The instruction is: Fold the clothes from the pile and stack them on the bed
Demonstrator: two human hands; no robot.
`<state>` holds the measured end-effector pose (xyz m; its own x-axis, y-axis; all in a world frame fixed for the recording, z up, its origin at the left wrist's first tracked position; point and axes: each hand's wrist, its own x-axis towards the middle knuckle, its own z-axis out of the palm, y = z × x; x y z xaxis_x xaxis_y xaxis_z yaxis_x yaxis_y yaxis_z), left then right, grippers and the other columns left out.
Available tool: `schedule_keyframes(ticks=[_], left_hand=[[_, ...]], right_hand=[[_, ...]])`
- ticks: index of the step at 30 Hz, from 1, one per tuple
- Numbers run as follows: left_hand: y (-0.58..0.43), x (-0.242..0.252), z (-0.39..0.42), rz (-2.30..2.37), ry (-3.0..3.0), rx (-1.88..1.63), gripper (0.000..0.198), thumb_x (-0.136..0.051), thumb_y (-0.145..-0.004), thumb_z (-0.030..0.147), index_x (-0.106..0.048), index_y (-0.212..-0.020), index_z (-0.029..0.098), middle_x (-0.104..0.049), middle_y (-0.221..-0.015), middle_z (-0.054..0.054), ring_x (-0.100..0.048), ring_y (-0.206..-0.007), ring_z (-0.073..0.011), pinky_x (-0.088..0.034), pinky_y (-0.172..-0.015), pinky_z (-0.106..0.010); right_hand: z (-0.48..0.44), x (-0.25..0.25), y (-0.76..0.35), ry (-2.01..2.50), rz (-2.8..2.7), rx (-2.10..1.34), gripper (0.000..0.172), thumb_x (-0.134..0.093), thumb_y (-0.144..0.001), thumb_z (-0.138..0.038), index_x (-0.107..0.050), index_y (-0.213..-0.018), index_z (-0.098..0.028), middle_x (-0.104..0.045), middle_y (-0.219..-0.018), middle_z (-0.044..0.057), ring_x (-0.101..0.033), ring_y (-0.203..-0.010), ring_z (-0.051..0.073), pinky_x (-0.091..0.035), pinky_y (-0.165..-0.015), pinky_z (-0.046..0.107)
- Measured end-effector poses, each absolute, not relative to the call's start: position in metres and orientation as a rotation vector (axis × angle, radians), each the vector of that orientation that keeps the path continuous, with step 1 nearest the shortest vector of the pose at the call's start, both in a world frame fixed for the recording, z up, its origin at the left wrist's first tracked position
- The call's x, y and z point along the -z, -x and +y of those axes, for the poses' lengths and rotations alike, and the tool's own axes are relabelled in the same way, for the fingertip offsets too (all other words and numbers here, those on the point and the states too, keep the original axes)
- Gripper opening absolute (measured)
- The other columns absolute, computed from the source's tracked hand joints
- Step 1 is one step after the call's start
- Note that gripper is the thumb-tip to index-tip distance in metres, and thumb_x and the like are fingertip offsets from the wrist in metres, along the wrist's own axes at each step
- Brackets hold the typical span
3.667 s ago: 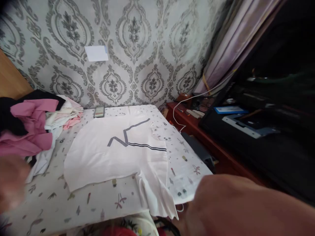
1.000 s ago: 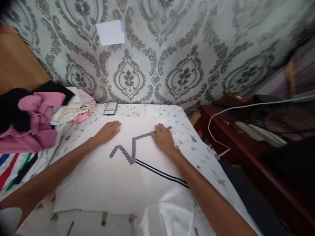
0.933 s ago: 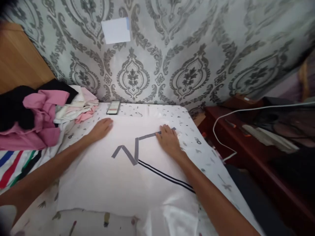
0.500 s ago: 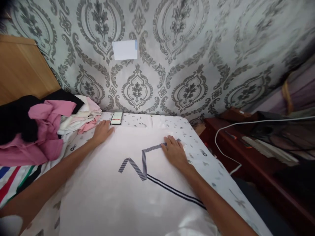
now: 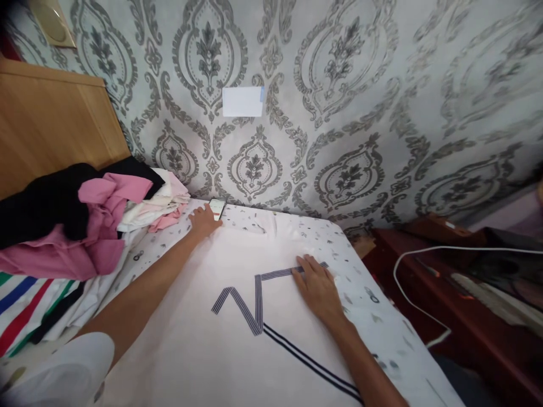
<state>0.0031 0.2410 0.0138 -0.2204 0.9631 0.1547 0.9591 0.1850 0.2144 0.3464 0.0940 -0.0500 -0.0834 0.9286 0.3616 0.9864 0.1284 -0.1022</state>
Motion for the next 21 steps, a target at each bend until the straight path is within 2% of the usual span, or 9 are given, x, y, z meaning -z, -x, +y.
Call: schedule_keyframes(ticks=[8,15,21], left_hand=[[0.022,-0.015,0.228,2.477,-1.881,-0.457,0.078,-0.062,-0.079,0.047,-0.034,-0.140,0.008,-0.052,-0.134,-0.030,-0.047,-0.127,-0.0425,-0.033,-0.103,-0.056],[0.035,-0.012,0.230,2.492,-1.869,-0.434,0.074,-0.059,-0.083,0.047,-0.033,-0.140,0.007,-0.050,-0.137,-0.032,-0.044,-0.131,-0.0450,-0.035,-0.102,-0.056],[0.038,-0.013,0.233,2.513,-1.877,-0.489,0.067,-0.054,-0.087,0.049,-0.039,-0.140,0.010,-0.053,-0.136,-0.030,-0.046,-0.129,-0.0431,-0.036,-0.102,-0.058]], right_hand=[[0.095,0.051,-0.348,1.851,-2.064,0.212,0.049,-0.035,-0.097,-0.042,-0.059,-0.133,-0.018,-0.056,-0.144,0.014,-0.047,-0.138,0.030,-0.040,-0.111,0.053],[0.097,0.054,-0.350,1.831,-2.054,0.215,0.047,-0.038,-0.096,-0.041,-0.059,-0.132,-0.019,-0.057,-0.143,0.014,-0.049,-0.137,0.030,-0.041,-0.111,0.053],[0.097,0.050,-0.348,1.861,-2.060,0.190,0.048,-0.036,-0.097,-0.041,-0.059,-0.133,-0.018,-0.057,-0.144,0.014,-0.048,-0.137,0.030,-0.040,-0.111,0.054]])
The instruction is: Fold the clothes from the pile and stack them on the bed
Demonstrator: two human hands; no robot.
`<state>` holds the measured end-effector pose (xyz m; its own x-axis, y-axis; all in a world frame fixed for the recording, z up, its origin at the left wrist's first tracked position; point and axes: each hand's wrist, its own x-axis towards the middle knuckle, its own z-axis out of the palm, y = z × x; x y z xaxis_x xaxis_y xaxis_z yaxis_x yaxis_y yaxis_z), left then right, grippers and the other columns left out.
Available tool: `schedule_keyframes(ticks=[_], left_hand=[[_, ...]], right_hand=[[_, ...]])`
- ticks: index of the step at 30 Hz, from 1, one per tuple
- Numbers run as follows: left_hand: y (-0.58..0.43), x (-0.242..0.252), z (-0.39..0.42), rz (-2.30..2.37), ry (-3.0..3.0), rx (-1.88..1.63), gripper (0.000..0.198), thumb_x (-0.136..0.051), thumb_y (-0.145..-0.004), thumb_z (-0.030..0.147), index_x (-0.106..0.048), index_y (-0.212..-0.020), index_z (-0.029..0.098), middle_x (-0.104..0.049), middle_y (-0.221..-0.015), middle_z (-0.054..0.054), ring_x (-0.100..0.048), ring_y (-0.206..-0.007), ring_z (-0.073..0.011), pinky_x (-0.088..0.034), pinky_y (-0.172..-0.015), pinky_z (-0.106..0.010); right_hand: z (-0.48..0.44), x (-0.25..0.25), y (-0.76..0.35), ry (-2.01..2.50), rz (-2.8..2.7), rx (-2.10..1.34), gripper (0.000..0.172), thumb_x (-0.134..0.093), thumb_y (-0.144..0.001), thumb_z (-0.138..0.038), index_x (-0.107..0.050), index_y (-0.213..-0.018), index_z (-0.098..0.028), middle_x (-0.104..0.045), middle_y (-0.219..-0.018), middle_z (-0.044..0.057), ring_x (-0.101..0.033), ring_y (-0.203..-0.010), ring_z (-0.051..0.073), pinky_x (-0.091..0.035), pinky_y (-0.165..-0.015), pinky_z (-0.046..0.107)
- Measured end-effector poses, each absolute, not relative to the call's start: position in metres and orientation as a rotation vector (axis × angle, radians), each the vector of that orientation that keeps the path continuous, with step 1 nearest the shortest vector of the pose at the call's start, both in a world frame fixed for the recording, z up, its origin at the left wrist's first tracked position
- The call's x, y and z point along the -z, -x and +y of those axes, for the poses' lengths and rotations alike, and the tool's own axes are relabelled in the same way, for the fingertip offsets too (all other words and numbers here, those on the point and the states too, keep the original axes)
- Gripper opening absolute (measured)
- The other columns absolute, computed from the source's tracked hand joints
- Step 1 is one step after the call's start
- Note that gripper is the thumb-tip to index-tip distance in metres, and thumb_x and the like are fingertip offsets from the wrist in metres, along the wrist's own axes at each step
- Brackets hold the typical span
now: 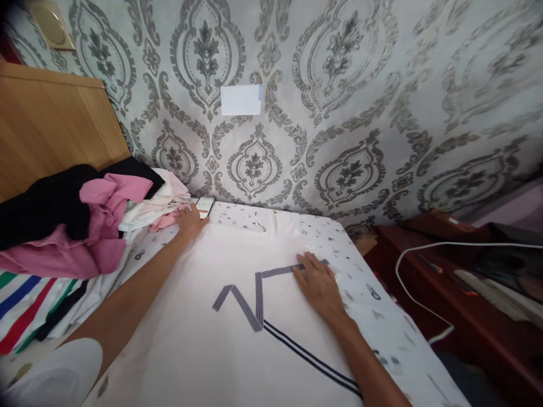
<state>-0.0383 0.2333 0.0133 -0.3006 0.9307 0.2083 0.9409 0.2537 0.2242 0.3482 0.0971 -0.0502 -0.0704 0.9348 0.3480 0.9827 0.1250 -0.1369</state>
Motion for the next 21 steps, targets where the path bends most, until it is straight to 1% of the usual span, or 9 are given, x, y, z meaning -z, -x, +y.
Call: schedule_keyframes(ticks=[3,5,7,9,12,14,16,19,21], left_hand=[[0.040,-0.014,0.215,-2.431,1.868,0.487,0.069,-0.048,-0.091,0.054,-0.036,-0.144,0.011,-0.049,-0.143,-0.029,-0.042,-0.134,-0.0423,-0.034,-0.105,-0.059],[0.039,-0.011,0.192,-2.307,1.999,0.459,0.066,-0.044,-0.094,0.053,-0.035,-0.147,0.013,-0.041,-0.151,-0.026,-0.037,-0.140,-0.0404,-0.029,-0.110,-0.060],[0.038,-0.004,0.163,-2.082,2.274,0.394,0.062,-0.039,-0.097,0.051,-0.034,-0.149,0.016,-0.033,-0.158,-0.021,-0.030,-0.146,-0.0355,-0.022,-0.116,-0.058],[0.042,0.002,0.139,-1.870,2.566,0.306,0.059,-0.034,-0.099,0.051,-0.034,-0.150,0.022,-0.031,-0.162,-0.014,-0.025,-0.150,-0.0290,-0.018,-0.120,-0.053],[0.064,0.002,0.124,-1.891,2.626,0.195,0.053,-0.030,-0.101,0.048,-0.038,-0.149,0.027,-0.033,-0.162,-0.008,-0.026,-0.151,-0.0234,-0.020,-0.121,-0.049],[0.087,-0.006,0.125,-2.049,2.460,0.153,0.050,-0.032,-0.100,0.044,-0.042,-0.146,0.025,-0.035,-0.161,-0.011,-0.029,-0.149,-0.0257,-0.023,-0.119,-0.052],[0.108,-0.015,0.122,-2.158,2.335,0.125,0.050,-0.033,-0.099,0.040,-0.043,-0.144,0.020,-0.037,-0.159,-0.017,-0.032,-0.147,-0.0303,-0.022,-0.118,-0.056],[0.123,-0.020,0.101,-2.161,2.326,0.141,0.056,-0.031,-0.100,0.041,-0.035,-0.148,0.014,-0.029,-0.161,-0.020,-0.026,-0.149,-0.0324,-0.016,-0.120,-0.056],[0.118,-0.018,0.076,-2.044,2.452,0.196,0.061,-0.028,-0.100,0.045,-0.026,-0.153,0.014,-0.022,-0.164,-0.018,-0.020,-0.152,-0.0303,-0.016,-0.121,-0.051]], right_hand=[[0.095,0.045,-0.345,1.868,-2.080,0.170,0.049,-0.037,-0.098,-0.039,-0.059,-0.133,-0.015,-0.056,-0.144,0.017,-0.048,-0.137,0.030,-0.039,-0.111,0.052],[0.094,0.044,-0.344,1.862,-2.083,0.169,0.049,-0.036,-0.098,-0.038,-0.059,-0.133,-0.013,-0.056,-0.144,0.018,-0.047,-0.138,0.030,-0.038,-0.111,0.051],[0.093,0.043,-0.342,1.851,-2.088,0.172,0.048,-0.036,-0.098,-0.037,-0.060,-0.132,-0.013,-0.056,-0.143,0.018,-0.047,-0.137,0.030,-0.037,-0.112,0.051],[0.093,0.043,-0.340,1.844,-2.098,0.175,0.047,-0.036,-0.098,-0.036,-0.060,-0.131,-0.012,-0.057,-0.142,0.018,-0.048,-0.137,0.030,-0.037,-0.111,0.050],[0.093,0.036,-0.337,1.842,-2.111,0.186,0.044,-0.038,-0.097,-0.032,-0.062,-0.129,-0.012,-0.058,-0.140,0.019,-0.050,-0.134,0.030,-0.039,-0.110,0.051],[0.091,0.026,-0.332,1.856,-2.122,0.173,0.043,-0.038,-0.097,-0.029,-0.062,-0.128,-0.012,-0.060,-0.138,0.019,-0.054,-0.130,0.032,-0.041,-0.107,0.052],[0.081,0.015,-0.325,1.910,-2.136,0.124,0.044,-0.037,-0.096,-0.025,-0.062,-0.128,-0.008,-0.061,-0.134,0.022,-0.055,-0.127,0.033,-0.043,-0.106,0.052],[0.049,0.004,-0.309,1.956,-2.178,-0.009,0.047,-0.040,-0.096,-0.022,-0.058,-0.133,-0.001,-0.058,-0.137,0.026,-0.046,-0.137,0.036,-0.039,-0.111,0.051],[0.015,0.003,-0.296,1.876,-2.220,-0.106,0.048,-0.042,-0.097,-0.026,-0.054,-0.139,-0.005,-0.052,-0.145,0.024,-0.038,-0.143,0.035,-0.036,-0.114,0.050]])
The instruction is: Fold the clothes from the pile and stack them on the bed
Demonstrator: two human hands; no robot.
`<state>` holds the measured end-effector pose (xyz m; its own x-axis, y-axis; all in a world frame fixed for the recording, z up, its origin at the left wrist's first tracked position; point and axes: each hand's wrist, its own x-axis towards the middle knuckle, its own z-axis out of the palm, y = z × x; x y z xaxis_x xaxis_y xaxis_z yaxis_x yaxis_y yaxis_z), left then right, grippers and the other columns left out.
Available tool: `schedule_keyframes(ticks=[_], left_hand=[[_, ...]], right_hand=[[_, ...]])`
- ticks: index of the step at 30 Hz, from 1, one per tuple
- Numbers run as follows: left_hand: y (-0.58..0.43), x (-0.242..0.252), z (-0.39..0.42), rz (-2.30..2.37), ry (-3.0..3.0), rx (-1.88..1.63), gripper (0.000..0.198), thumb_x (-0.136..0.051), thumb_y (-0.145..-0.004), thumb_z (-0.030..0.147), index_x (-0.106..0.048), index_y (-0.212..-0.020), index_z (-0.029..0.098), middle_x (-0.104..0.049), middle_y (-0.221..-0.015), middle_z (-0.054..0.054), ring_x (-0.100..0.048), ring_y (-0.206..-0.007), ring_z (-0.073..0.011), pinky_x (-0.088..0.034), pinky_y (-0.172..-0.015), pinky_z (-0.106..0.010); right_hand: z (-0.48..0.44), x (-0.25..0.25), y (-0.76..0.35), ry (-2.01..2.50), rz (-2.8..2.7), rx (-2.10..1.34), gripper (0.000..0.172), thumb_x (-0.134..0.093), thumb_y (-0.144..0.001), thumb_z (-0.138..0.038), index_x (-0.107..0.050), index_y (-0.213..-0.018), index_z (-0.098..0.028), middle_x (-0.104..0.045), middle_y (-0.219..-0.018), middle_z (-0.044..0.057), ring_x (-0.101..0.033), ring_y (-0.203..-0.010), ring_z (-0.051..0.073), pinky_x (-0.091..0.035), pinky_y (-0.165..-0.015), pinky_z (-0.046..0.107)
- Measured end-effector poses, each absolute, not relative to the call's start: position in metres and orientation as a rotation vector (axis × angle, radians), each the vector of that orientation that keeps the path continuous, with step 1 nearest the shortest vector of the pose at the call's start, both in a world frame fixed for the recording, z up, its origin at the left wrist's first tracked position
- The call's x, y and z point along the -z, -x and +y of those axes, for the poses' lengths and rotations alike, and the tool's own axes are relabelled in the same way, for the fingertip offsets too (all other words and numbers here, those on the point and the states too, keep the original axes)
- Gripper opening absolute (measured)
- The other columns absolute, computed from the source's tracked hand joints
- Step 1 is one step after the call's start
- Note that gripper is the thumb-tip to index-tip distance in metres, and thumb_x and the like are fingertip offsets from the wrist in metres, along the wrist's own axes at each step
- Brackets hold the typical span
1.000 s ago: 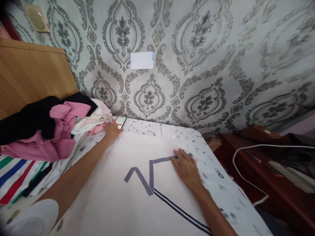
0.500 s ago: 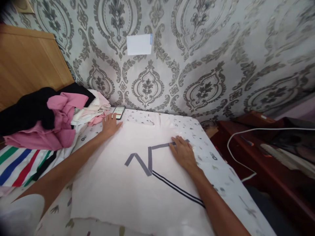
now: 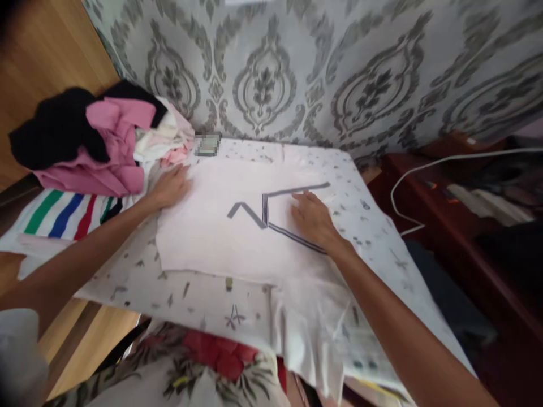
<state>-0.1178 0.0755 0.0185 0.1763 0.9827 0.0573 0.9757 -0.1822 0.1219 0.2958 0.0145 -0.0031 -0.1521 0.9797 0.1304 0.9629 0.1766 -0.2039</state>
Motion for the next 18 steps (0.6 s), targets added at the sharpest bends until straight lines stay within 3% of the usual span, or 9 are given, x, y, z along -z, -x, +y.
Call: schedule_keyframes(ticks=[3,5,9,12,15,18], left_hand=[[0.100,-0.019,0.028,1.578,-2.534,-0.127,0.063,-0.028,-0.100,0.050,-0.024,-0.155,0.018,-0.019,-0.166,-0.012,-0.016,-0.153,-0.0272,-0.011,-0.123,-0.048],[0.089,-0.023,-0.003,1.366,-2.603,-0.077,0.060,-0.028,-0.100,0.051,-0.032,-0.151,0.021,-0.023,-0.165,-0.009,-0.017,-0.152,-0.0268,-0.011,-0.123,-0.048],[0.080,-0.035,-0.055,1.121,-2.653,-0.091,0.048,-0.032,-0.097,0.054,-0.057,-0.127,0.026,-0.052,-0.142,-0.010,-0.047,-0.130,-0.0280,-0.034,-0.112,-0.042],[0.081,-0.040,-0.084,0.989,-2.717,-0.007,0.040,-0.042,-0.093,0.058,-0.063,-0.109,0.028,-0.063,-0.116,-0.009,-0.056,-0.107,-0.0282,-0.045,-0.098,-0.042],[0.085,-0.044,-0.102,0.950,-2.869,0.058,0.029,-0.043,-0.096,0.045,-0.062,-0.107,0.026,-0.062,-0.111,-0.009,-0.057,-0.102,-0.0274,-0.047,-0.089,-0.042],[0.091,-0.048,-0.111,0.976,-3.010,0.120,0.024,-0.039,-0.095,0.018,-0.060,-0.106,0.021,-0.062,-0.108,-0.010,-0.058,-0.097,-0.0255,-0.049,-0.082,-0.039]], right_hand=[[-0.050,0.003,-0.281,1.718,-2.278,-0.166,0.048,-0.045,-0.098,-0.033,-0.051,-0.142,-0.014,-0.041,-0.155,0.020,-0.033,-0.147,0.034,-0.034,-0.116,0.054],[-0.095,0.003,-0.278,1.694,-2.273,-0.169,0.048,-0.046,-0.098,-0.037,-0.049,-0.143,-0.019,-0.037,-0.158,0.017,-0.032,-0.147,0.034,-0.033,-0.115,0.056],[-0.173,0.003,-0.285,1.784,-2.094,-0.120,0.052,-0.043,-0.099,-0.042,-0.043,-0.146,-0.022,-0.038,-0.156,0.018,-0.036,-0.145,0.035,-0.035,-0.114,0.055],[-0.217,0.006,-0.291,1.888,-1.961,-0.073,0.058,-0.044,-0.098,-0.051,-0.042,-0.145,-0.018,-0.044,-0.149,0.022,-0.042,-0.139,0.036,-0.039,-0.110,0.054],[-0.247,0.012,-0.291,2.023,-1.800,-0.005,0.063,-0.051,-0.092,-0.059,-0.045,-0.140,-0.018,-0.050,-0.141,0.021,-0.048,-0.130,0.038,-0.044,-0.102,0.055],[-0.260,0.013,-0.286,2.067,-1.664,0.042,0.048,-0.057,-0.087,-0.060,-0.061,-0.113,-0.020,-0.061,-0.121,0.017,-0.055,-0.112,0.036,-0.047,-0.092,0.053]])
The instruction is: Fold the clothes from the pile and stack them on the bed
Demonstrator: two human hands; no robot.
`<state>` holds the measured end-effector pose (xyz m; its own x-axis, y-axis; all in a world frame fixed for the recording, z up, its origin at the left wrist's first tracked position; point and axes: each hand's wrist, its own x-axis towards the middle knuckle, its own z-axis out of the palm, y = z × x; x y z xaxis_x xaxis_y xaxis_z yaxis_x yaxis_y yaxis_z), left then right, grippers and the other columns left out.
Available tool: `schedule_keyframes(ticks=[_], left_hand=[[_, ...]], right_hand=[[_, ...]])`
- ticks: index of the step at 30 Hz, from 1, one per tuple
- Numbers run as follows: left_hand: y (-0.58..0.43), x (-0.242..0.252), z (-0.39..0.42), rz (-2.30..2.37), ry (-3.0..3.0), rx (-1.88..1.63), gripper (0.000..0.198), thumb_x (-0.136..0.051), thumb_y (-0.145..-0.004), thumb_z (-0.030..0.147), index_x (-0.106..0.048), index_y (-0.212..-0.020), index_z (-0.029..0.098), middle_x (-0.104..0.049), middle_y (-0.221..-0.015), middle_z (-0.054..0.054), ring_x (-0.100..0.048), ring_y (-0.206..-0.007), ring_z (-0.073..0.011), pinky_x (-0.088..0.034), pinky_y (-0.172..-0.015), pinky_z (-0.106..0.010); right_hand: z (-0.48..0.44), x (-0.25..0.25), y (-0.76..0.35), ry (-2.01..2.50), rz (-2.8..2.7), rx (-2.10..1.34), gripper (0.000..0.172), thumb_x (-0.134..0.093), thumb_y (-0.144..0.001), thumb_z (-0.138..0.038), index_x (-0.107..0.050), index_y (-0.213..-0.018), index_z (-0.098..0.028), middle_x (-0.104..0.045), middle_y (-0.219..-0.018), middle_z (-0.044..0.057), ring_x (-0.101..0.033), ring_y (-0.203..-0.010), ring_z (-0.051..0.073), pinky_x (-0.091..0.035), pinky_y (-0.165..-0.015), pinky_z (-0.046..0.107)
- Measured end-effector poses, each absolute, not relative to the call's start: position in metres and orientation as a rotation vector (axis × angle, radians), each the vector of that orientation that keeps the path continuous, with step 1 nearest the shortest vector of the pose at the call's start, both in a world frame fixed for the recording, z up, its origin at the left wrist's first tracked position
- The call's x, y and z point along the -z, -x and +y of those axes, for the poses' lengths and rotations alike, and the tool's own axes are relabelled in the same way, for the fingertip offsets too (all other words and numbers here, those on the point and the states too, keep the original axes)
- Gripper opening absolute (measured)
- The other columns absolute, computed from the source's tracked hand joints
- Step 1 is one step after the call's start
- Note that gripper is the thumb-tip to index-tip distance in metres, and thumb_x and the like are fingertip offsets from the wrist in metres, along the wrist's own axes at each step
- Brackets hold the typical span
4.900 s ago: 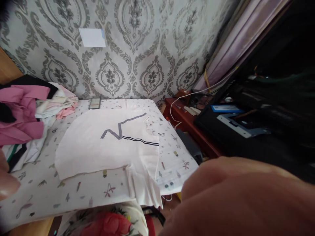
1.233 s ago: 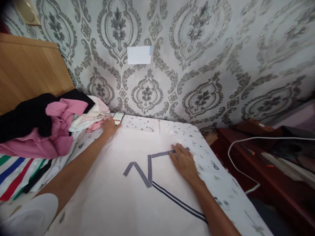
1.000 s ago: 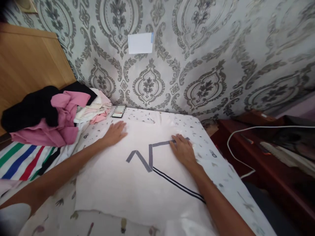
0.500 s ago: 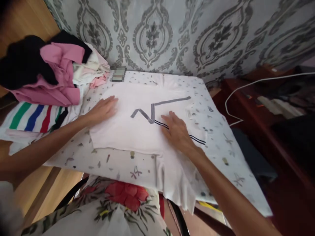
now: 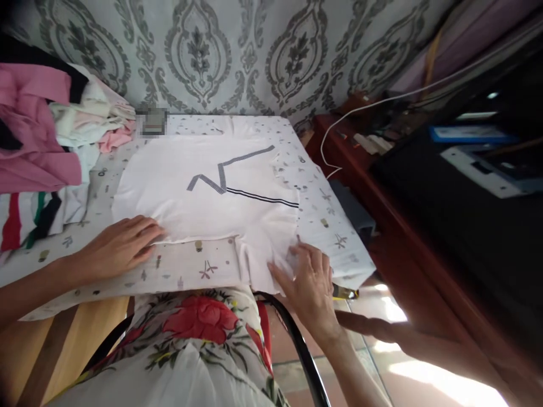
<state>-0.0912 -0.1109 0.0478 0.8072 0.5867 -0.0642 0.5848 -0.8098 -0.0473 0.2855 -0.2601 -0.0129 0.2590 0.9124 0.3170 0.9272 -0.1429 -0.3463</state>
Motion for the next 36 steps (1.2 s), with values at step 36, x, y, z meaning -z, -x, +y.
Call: schedule_keyframes(ticks=[36], left_hand=[[-0.056,-0.029,-0.155,-0.133,2.987,0.455,0.047,-0.043,-0.093,0.007,-0.046,-0.139,0.018,-0.059,-0.133,-0.016,-0.055,-0.124,-0.0290,-0.042,-0.103,-0.048]], right_hand=[[-0.301,-0.031,-0.254,1.164,-0.206,-1.602,0.039,-0.091,-0.058,-0.022,-0.062,-0.084,-0.016,-0.058,-0.062,-0.005,-0.046,-0.040,0.000,-0.038,-0.037,0.008]])
